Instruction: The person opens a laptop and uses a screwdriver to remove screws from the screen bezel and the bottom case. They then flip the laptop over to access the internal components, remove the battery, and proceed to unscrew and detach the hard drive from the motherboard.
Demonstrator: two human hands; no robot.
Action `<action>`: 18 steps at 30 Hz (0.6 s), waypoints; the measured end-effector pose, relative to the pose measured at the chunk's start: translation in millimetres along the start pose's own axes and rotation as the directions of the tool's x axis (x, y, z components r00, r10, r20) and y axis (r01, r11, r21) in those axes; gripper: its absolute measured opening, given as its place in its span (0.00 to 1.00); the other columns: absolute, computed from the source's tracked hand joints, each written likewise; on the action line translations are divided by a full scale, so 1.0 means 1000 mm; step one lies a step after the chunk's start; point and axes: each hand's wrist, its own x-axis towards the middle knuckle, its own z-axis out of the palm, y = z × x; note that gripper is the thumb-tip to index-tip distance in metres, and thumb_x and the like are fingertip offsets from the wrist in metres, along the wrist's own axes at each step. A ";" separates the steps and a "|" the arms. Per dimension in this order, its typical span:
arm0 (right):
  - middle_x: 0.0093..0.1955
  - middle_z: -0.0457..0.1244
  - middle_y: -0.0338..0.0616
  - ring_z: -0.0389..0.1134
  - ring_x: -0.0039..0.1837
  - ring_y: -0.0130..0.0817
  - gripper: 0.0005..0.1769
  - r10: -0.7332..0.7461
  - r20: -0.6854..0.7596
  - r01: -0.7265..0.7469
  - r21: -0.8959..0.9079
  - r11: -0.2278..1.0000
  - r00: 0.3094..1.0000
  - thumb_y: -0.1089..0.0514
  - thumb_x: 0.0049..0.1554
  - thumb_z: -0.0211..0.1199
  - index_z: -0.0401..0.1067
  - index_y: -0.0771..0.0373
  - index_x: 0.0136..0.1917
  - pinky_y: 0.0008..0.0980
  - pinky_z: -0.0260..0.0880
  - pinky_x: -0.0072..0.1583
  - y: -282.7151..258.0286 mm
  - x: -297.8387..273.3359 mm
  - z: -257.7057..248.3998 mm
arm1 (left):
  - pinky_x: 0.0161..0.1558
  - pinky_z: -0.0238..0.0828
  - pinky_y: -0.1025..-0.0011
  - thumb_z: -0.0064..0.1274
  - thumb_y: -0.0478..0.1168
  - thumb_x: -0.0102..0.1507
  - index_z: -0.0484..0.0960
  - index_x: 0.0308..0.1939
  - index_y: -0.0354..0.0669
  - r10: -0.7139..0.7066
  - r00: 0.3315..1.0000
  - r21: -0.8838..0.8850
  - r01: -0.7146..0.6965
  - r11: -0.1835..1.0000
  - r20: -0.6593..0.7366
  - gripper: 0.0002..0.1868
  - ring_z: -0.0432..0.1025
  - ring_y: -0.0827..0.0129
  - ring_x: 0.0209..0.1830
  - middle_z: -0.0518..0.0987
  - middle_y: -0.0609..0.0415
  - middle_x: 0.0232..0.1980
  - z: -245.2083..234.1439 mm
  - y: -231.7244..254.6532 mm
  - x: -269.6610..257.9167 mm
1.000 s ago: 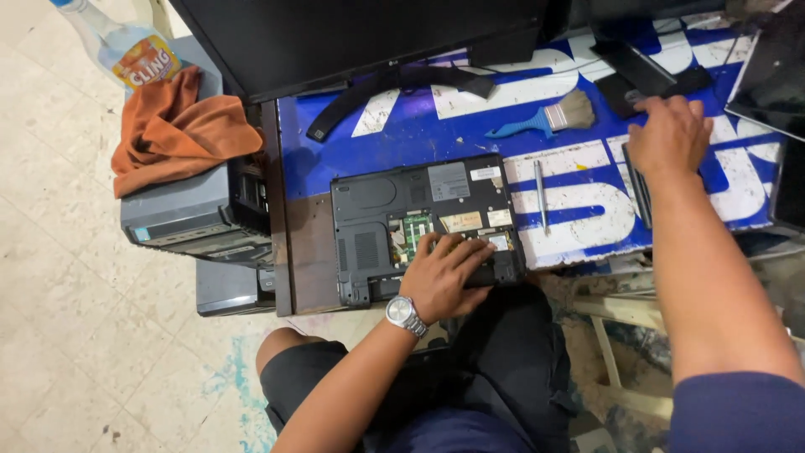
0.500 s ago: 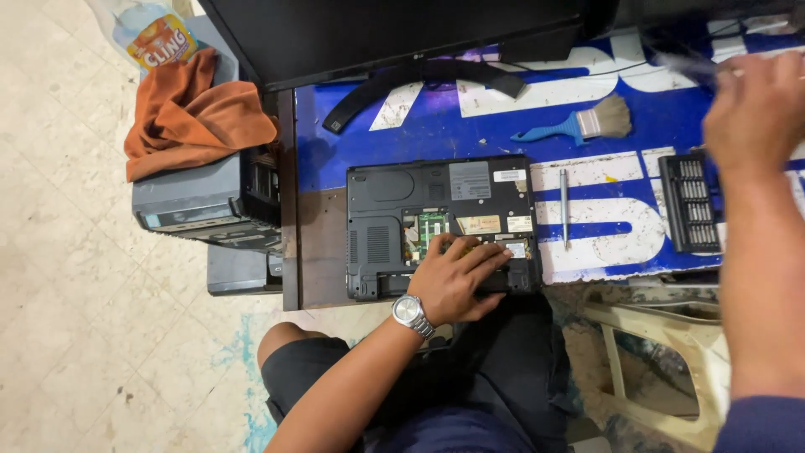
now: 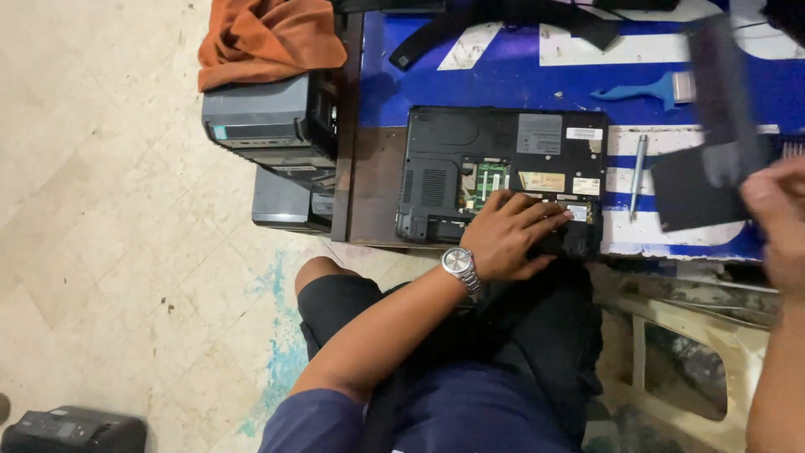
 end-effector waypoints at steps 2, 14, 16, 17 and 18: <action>0.64 0.61 0.55 0.64 0.63 0.43 0.09 -0.038 0.035 0.037 0.016 0.999 0.999 0.68 0.77 0.59 0.63 0.69 0.67 0.38 0.62 0.63 -0.069 0.007 0.029 | 0.61 0.61 0.59 0.56 0.65 0.60 0.70 0.72 0.59 -0.023 1.000 0.007 0.023 1.000 0.003 0.39 0.68 0.64 0.63 0.76 0.66 0.69 0.003 0.003 -0.002; 0.63 0.64 0.49 0.62 0.59 0.44 0.16 0.129 0.263 -0.136 0.005 0.991 0.956 0.63 0.72 0.52 0.72 0.57 0.69 0.40 0.64 0.52 -0.146 0.046 0.115 | 0.64 0.62 0.56 0.58 0.54 0.65 0.75 0.64 0.58 -0.131 0.938 -0.012 0.134 0.991 -0.322 0.24 0.70 0.58 0.66 0.74 0.56 0.66 -0.051 -0.031 -0.067; 0.67 0.64 0.48 0.62 0.66 0.49 0.16 0.124 0.286 -0.131 0.006 0.991 0.950 0.63 0.70 0.52 0.72 0.56 0.68 0.44 0.65 0.57 -0.139 0.048 0.127 | 0.59 0.62 0.57 0.58 0.55 0.64 0.77 0.60 0.58 -0.229 0.901 -0.058 0.224 0.973 -0.367 0.23 0.68 0.58 0.63 0.74 0.55 0.62 -0.065 -0.048 -0.067; 0.66 0.63 0.49 0.62 0.68 0.49 0.16 0.076 0.292 -0.079 0.001 0.997 0.953 0.64 0.69 0.52 0.73 0.57 0.67 0.45 0.62 0.62 -0.135 0.047 0.134 | 0.61 0.64 0.54 0.53 0.61 0.65 0.71 0.66 0.55 -0.327 0.896 -0.166 0.288 0.943 -0.302 0.29 0.68 0.56 0.65 0.73 0.50 0.65 -0.074 -0.056 -0.065; 0.65 0.62 0.49 0.61 0.69 0.50 0.16 0.027 0.305 -0.027 -0.005 1.000 0.952 0.64 0.69 0.52 0.74 0.57 0.67 0.46 0.59 0.67 -0.130 0.047 0.141 | 0.63 0.66 0.50 0.48 0.66 0.65 0.66 0.71 0.52 -0.420 0.880 -0.268 0.359 0.894 -0.223 0.37 0.68 0.53 0.67 0.72 0.46 0.69 -0.082 -0.063 -0.064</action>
